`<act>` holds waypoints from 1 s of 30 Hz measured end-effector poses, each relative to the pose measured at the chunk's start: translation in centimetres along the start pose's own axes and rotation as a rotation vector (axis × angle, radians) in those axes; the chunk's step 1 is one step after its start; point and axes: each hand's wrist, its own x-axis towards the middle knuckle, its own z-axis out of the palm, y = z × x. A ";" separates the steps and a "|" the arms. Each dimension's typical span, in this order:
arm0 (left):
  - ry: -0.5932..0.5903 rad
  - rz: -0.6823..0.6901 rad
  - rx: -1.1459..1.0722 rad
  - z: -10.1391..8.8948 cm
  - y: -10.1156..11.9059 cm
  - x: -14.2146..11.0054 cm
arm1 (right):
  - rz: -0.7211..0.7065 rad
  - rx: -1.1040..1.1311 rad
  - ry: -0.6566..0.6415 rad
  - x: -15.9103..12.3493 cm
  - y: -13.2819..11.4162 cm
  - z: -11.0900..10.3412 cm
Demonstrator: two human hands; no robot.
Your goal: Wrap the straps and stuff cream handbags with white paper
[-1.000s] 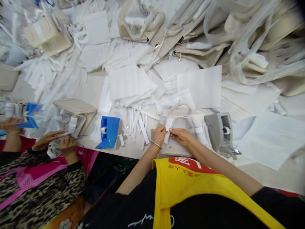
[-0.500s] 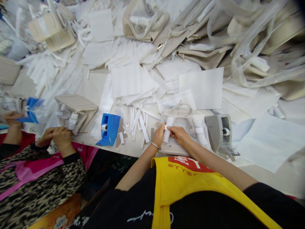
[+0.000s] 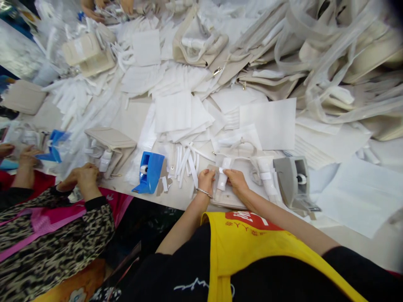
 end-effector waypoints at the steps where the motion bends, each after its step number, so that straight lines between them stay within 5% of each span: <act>1: -0.093 -0.085 -0.057 -0.1 0.2 0.1 | 0.012 0.057 0.001 -0.1 0.0 0.0; 4: -0.313 -0.214 -0.116 -0.3 1.0 0.7 | 0.034 0.161 -0.027 -0.1 0.2 -0.2; 10: -0.445 -0.215 0.003 0.3 1.2 1.7 | 0.025 0.168 -0.089 0.5 0.6 -0.7; 18: -0.177 0.181 0.297 0.3 0.6 0.3 | -0.026 0.027 -0.017 0.1 0.1 -0.7; 24: -0.176 0.177 0.295 1.1 0.3 -0.2 | -0.040 -0.033 -0.015 -0.4 -0.3 -1.0; 30: 0.029 0.287 0.716 1.8 0.6 -0.1 | -0.096 -0.421 0.011 0.4 -0.8 -1.9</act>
